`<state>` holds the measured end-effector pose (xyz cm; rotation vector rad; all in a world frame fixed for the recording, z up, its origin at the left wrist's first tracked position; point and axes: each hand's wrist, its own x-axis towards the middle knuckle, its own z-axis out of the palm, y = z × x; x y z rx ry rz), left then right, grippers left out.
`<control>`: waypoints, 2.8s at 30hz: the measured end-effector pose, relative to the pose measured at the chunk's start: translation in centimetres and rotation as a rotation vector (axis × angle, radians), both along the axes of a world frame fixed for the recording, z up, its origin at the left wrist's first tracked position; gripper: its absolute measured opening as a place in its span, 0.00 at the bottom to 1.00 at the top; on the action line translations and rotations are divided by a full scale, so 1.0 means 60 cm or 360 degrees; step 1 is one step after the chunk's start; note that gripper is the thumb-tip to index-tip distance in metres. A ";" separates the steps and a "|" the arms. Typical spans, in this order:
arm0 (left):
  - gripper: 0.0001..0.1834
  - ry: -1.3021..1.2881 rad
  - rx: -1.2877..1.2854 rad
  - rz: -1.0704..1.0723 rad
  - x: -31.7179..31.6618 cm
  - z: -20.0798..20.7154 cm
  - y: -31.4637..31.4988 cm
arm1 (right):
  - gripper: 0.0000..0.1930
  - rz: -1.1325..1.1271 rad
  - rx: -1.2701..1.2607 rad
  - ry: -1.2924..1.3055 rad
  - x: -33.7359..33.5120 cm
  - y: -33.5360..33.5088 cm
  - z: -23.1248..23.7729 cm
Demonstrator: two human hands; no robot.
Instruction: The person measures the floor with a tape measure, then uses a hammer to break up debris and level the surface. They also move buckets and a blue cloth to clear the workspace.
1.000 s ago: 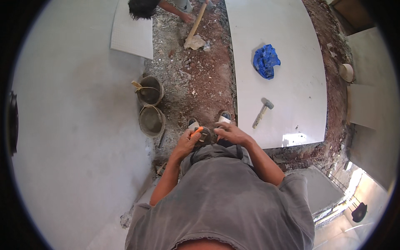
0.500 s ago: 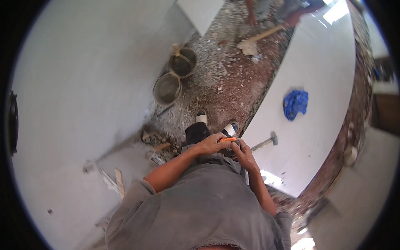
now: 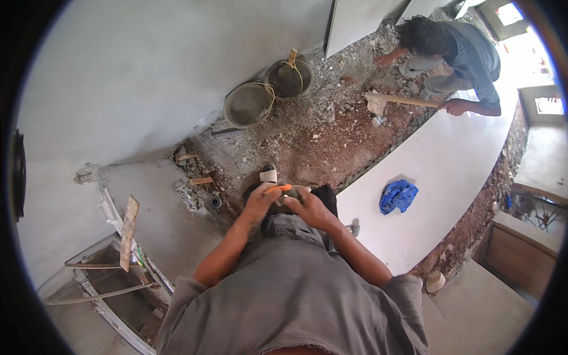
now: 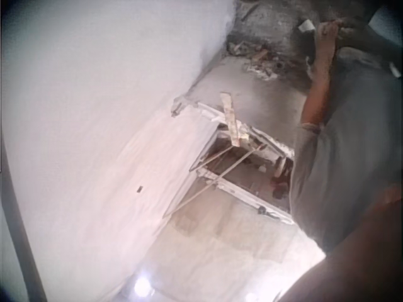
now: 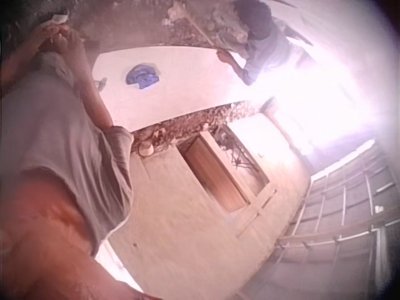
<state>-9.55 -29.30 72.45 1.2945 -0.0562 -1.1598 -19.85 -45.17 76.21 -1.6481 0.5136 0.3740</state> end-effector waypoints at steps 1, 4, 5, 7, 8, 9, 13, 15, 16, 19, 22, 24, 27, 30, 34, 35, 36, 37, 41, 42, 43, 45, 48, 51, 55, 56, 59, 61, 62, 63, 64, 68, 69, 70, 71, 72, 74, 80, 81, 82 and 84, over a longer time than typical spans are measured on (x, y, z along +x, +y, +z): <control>0.15 0.0005 0.0056 0.0046 0.012 -0.006 0.019 | 0.22 0.0098 0.0046 0.0017 0.019 0.005 -0.008; 0.13 0.0107 0.0119 0.0256 0.019 -0.024 0.083 | 0.21 0.0244 0.0153 0.0061 0.035 0.010 -0.028; 0.13 0.0194 0.0119 0.0360 0.016 -0.031 0.101 | 0.22 0.0200 0.0178 0.0090 0.033 0.004 -0.037; 0.11 0.0331 0.0134 0.0553 0.004 -0.052 0.123 | 0.20 0.0093 0.0207 0.0073 0.026 -0.034 -0.062; 0.11 0.0396 0.0162 0.0638 -0.006 -0.063 0.127 | 0.18 0.0029 0.0181 0.0056 0.024 -0.067 -0.080; 0.10 0.0457 0.0190 0.0728 -0.018 -0.076 0.124 | 0.16 -0.0087 0.0139 0.0029 0.024 -0.105 -0.100; 0.14 0.0489 0.0460 0.1014 -0.074 -0.129 0.065 | 0.15 -0.0273 -0.0158 0.0059 0.076 -0.303 -0.232; 0.14 0.0490 0.0459 0.1076 -0.096 -0.158 0.016 | 0.15 -0.0142 -0.0473 0.0079 0.144 -0.408 -0.319; 0.14 0.0547 0.0517 0.1108 -0.104 -0.174 -0.010 | 0.16 -0.0118 -0.0542 0.0120 0.183 -0.451 -0.365; 0.13 0.0488 0.0542 0.0982 -0.117 -0.233 -0.071 | 0.27 -0.0121 -0.0884 0.0110 0.332 -0.549 -0.511; 0.14 0.0557 0.0338 0.1002 -0.102 -0.352 -0.109 | 0.35 0.0073 -0.1084 -0.0151 0.492 -0.627 -0.645; 0.16 0.0510 0.0154 0.1056 -0.088 -0.449 -0.122 | 0.37 0.0038 -0.1278 -0.0289 0.597 -0.655 -0.735; 0.22 0.0248 -0.0029 0.1106 -0.054 -0.585 -0.135 | 0.44 -0.0015 -0.1462 -0.0629 0.730 -0.689 -0.829; 0.22 0.0221 0.0038 0.1155 -0.038 -0.653 -0.141 | 0.31 0.0795 -0.2641 -0.1279 0.804 -0.718 -0.869; 0.21 -0.0267 -0.0096 0.1046 -0.039 -0.669 -0.143 | 0.20 0.0247 -0.0633 -0.0726 0.859 -0.702 -0.906; 0.21 -0.0274 -0.0157 0.1065 -0.040 -0.671 -0.143 | 0.19 0.0288 -0.0922 -0.0732 0.867 -0.695 -0.912; 0.21 -0.0293 -0.0263 0.1123 -0.042 -0.672 -0.143 | 0.19 0.0218 -0.0832 -0.0843 0.872 -0.686 -0.921; 0.21 -0.0313 -0.0387 0.1158 -0.041 -0.676 -0.144 | 0.19 0.0164 -0.0790 -0.1008 0.874 -0.677 -0.930; 0.21 -0.0548 -0.0538 0.1028 -0.037 -0.692 -0.142 | 0.19 -0.0049 -0.0919 -0.1288 0.841 -0.660 -0.926; 0.21 -0.0587 -0.0559 0.0975 -0.036 -0.693 -0.141 | 0.18 -0.0096 -0.0873 -0.1294 0.818 -0.657 -0.916; 0.21 -0.0598 -0.0583 0.0940 -0.034 -0.695 -0.140 | 0.18 -0.0110 -0.0851 -0.1265 0.790 -0.652 -0.901; 0.20 -0.0547 -0.0659 0.0917 -0.030 -0.696 -0.136 | 0.18 0.0051 -0.0814 -0.1038 0.699 -0.639 -0.864; 0.20 -0.0578 -0.0699 0.0955 -0.024 -0.696 -0.127 | 0.17 0.0252 -0.0739 -0.0811 0.543 -0.583 -0.808; 0.18 -0.0445 -0.0757 0.0951 -0.021 -0.696 -0.116 | 0.17 0.0458 -0.0642 -0.0601 0.394 -0.505 -0.759; 0.18 -0.0279 -0.0784 0.0903 -0.033 -0.689 -0.094 | 0.16 0.0761 -0.0336 -0.0398 0.284 -0.374 -0.743; 0.19 -0.0279 -0.0790 0.0917 -0.036 -0.688 -0.088 | 0.16 0.0830 -0.0173 -0.0435 0.273 -0.338 -0.746; 0.17 -0.0433 -0.0831 0.0950 -0.048 -0.687 -0.066 | 0.15 0.1025 -0.0198 -0.0139 0.265 -0.240 -0.769; 0.21 -0.0454 -0.0880 0.1077 -0.054 -0.685 -0.058 | 0.16 0.1043 -0.0152 0.0106 0.260 -0.190 -0.788; 0.22 -0.0463 -0.0904 0.1138 -0.057 -0.684 -0.054 | 0.18 0.1091 -0.0075 0.0142 0.259 -0.171 -0.807; 0.22 -0.0390 -0.0954 0.1161 -0.061 -0.683 -0.049 | 0.19 0.1295 -0.0233 0.0199 0.256 -0.154 -0.826; 0.22 -0.0322 -0.1006 0.1183 -0.066 -0.682 -0.044 | 0.21 0.1541 -0.0346 0.0177 0.259 -0.130 -0.865; 0.21 -0.0310 -0.1030 0.1268 -0.087 -0.683 -0.027 | 0.25 0.1772 -0.0616 0.0413 0.252 0.036 -1.019; 0.22 -0.0362 -0.1053 0.1315 -0.090 -0.685 -0.024 | 0.25 0.1781 -0.0442 0.0073 0.251 0.096 -1.058; 0.22 -0.0397 -0.1083 0.1342 -0.092 -0.686 -0.022 | 0.25 0.1759 -0.0463 0.0101 0.248 0.155 -1.096; 0.22 -0.0420 -0.1129 0.1351 -0.091 -0.688 -0.021 | 0.27 0.1649 -0.0583 -0.0448 0.240 0.220 -1.131; 0.23 -0.0446 -0.1168 0.1379 -0.089 -0.690 -0.021 | 0.30 0.1736 -0.0544 -0.0149 0.249 0.259 -1.162; 0.23 -0.0495 -0.1253 0.1455 -0.083 -0.696 -0.022 | 0.31 0.1447 -0.0735 -0.0122 0.251 0.272 -1.202; 0.23 -0.0292 -0.1277 0.1260 -0.069 -0.705 -0.032 | 0.25 0.0698 -0.0810 0.0605 0.150 -0.048 -1.213; 0.23 -0.0247 -0.1274 0.1255 -0.068 -0.705 -0.036 | 0.24 0.0630 -0.1052 0.0493 0.121 -0.099 -1.211; 0.22 -0.0207 -0.1260 0.1235 -0.068 -0.704 -0.039 | 0.23 0.0704 -0.1256 0.0192 0.101 -0.146 -1.210; 0.22 -0.0110 -0.1219 0.1180 -0.068 -0.702 -0.045 | 0.16 0.0555 -0.1421 0.0554 0.063 -0.221 -1.194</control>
